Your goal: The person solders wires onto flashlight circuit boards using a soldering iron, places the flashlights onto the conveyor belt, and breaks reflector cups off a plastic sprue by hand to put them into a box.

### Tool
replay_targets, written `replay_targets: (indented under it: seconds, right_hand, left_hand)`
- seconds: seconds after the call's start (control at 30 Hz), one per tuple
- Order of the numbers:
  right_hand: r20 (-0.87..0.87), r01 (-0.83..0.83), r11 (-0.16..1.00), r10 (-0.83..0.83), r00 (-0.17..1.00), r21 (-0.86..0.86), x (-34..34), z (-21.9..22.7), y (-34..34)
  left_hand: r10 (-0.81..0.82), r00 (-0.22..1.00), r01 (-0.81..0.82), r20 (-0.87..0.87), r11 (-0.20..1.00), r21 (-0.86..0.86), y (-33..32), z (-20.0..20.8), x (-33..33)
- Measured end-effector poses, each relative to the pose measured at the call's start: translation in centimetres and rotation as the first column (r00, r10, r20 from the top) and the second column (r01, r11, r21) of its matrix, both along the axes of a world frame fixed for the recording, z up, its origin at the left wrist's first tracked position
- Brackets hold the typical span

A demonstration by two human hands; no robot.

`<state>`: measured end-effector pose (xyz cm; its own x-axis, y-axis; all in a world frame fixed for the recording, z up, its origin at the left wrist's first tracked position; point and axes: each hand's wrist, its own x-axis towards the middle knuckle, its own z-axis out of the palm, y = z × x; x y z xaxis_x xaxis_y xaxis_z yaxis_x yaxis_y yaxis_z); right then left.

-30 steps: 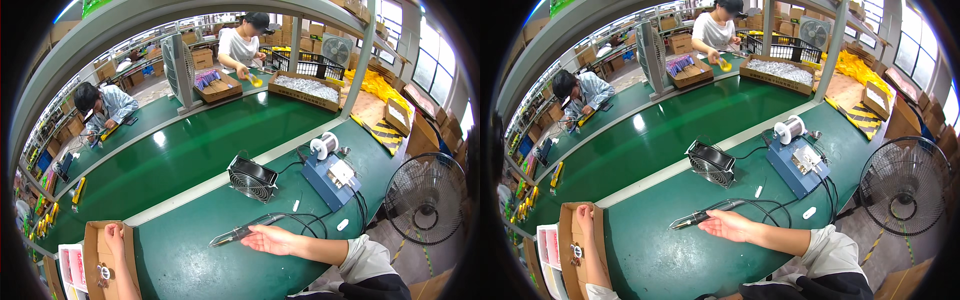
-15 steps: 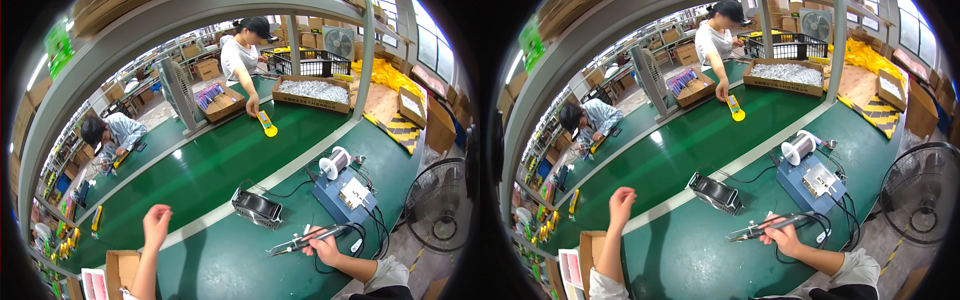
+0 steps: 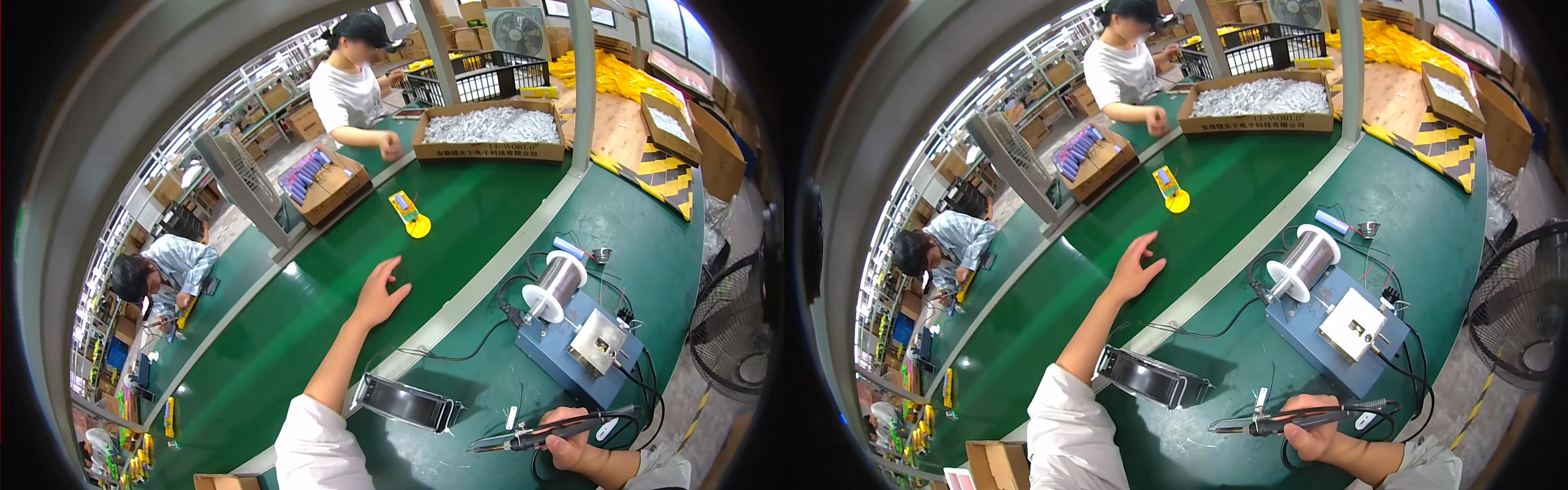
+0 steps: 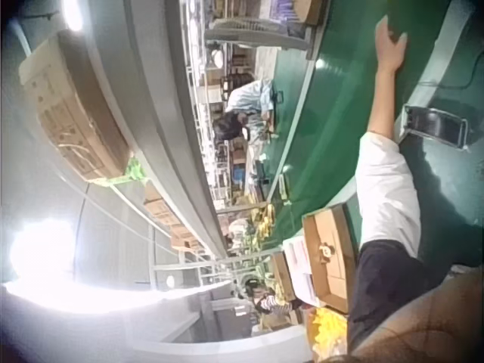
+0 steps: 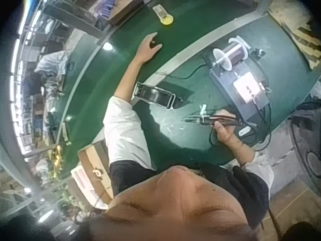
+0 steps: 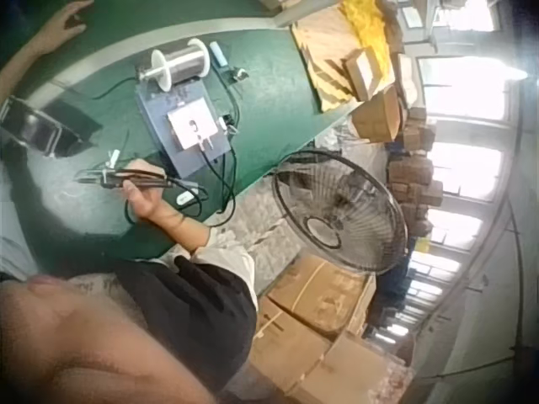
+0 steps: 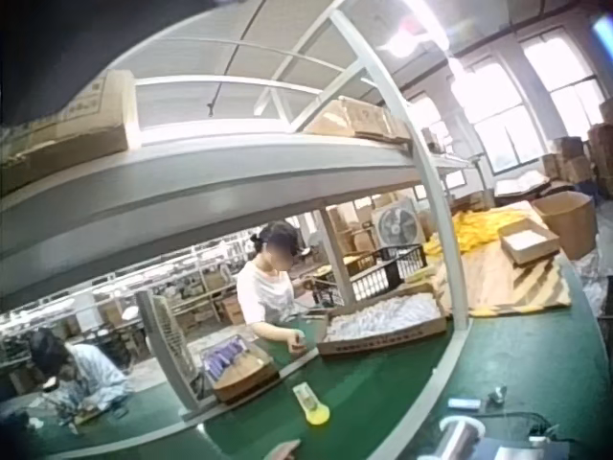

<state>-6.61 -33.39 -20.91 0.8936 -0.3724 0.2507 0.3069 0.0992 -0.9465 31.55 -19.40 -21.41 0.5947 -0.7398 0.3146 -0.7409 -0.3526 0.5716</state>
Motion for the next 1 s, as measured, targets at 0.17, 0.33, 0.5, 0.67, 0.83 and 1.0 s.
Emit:
replay_targets:
  seconds: [0.17,0.33,0.5,0.67,0.83,1.0]
  right_hand:
    - [0.010,0.014,0.992,-0.013,1.000,-0.123,0.3,0.2,0.0]
    - [-0.028,-0.002,0.996,-0.001,1.000,-0.088,0.1,-0.6,0.0]
    - [-0.076,0.020,0.998,-0.016,0.997,0.052,0.4,-0.4,0.2]
    - [-0.062,0.059,0.995,-0.054,0.997,0.078,0.8,-0.7,0.6]
    - [-0.045,0.067,0.992,-0.063,0.997,0.105,0.8,-0.4,0.6]
    - [-0.070,0.103,0.986,-0.095,0.993,0.128,1.0,-0.3,0.6]
  left_hand:
    - [0.103,0.986,-0.123,0.133,0.981,0.152,-3.5,0.9,1.1]
    - [0.060,0.973,-0.125,0.221,0.947,0.295,-4.2,0.5,3.1]
    - [0.086,0.967,-0.152,0.240,0.950,0.271,-3.8,0.4,2.9]
    - [0.167,0.961,-0.233,0.218,0.916,0.327,-1.8,1.0,3.1]
    - [0.167,0.970,-0.220,0.175,0.909,0.353,-1.9,0.9,3.9]
    - [0.242,0.958,-0.276,0.155,0.926,0.256,-1.1,0.7,4.1]
